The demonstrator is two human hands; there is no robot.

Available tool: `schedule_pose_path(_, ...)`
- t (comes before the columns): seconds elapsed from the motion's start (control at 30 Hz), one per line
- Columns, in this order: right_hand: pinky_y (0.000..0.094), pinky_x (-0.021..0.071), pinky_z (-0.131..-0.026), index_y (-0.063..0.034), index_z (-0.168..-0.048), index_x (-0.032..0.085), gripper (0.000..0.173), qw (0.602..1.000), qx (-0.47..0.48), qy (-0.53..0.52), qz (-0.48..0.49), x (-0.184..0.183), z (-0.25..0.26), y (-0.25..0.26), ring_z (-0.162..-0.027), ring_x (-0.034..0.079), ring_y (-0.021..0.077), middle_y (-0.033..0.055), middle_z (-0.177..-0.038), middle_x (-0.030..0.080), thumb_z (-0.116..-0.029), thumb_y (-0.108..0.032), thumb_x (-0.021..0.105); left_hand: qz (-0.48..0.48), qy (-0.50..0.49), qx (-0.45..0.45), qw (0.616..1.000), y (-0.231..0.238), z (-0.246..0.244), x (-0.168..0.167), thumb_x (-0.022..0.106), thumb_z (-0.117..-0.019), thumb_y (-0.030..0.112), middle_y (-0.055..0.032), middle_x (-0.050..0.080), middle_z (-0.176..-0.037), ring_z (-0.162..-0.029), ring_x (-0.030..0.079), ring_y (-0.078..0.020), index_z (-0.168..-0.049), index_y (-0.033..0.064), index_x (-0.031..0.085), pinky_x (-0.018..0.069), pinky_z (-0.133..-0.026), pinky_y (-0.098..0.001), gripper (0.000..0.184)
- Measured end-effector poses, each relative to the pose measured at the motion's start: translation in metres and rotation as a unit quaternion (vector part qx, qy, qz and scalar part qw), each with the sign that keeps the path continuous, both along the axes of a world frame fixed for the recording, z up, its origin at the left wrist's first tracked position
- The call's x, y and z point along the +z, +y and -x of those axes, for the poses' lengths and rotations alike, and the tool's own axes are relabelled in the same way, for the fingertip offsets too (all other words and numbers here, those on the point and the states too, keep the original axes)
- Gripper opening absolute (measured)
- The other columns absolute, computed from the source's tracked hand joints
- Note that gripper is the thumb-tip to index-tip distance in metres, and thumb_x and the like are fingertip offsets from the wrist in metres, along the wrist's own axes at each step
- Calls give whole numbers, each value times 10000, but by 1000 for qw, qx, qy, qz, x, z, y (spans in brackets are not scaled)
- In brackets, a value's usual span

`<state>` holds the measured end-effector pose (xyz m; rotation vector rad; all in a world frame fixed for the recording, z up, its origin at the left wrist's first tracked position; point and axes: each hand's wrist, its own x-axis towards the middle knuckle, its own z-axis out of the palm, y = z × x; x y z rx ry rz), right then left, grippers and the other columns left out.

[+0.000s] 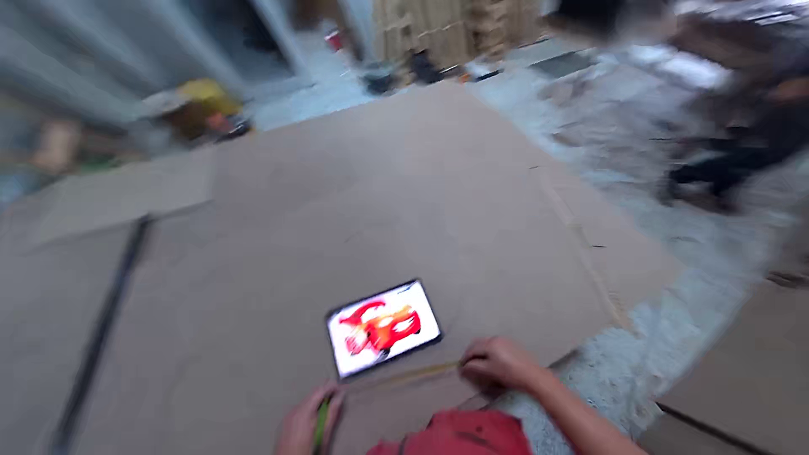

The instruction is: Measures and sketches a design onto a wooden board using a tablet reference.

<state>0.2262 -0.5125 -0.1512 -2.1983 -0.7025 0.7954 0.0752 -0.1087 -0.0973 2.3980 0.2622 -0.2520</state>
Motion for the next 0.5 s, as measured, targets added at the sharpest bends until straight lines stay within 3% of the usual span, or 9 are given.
schedule_pose_path(0.23,368,620,-877,-263,-1090,791,199,995,-28,-91,20,-24,-41,-33,-987,710,59,-85,-1110,747,-1008,-332,623,-16,38,76,996,2,-11,-4,574,-1058,278,-33,725,-978,-859,704,-183,-1127,175,728,599,-807,-454,198)
schedule_pose_path(0.37,410,604,-908,-259,-1104,781,191,992,-27,-119,37,-25,-54,-16,-1014,708,93,-68,-1121,748,-1020,-276,611,5,1,116,993,-5,-36,-15,590,-1052,265,-40,721,-918,-792,692,-182,-1118,171,722,595,-752,-449,175)
schedule_pose_path(0.5,413,585,-937,-256,-1095,784,191,989,-5,-141,32,-29,-60,18,-1058,693,104,-67,-1108,747,-1019,-306,616,28,-6,102,994,-14,-48,-21,594,-1044,217,-54,719,-934,-823,694,-183,-1104,146,720,593,-791,-435,157)
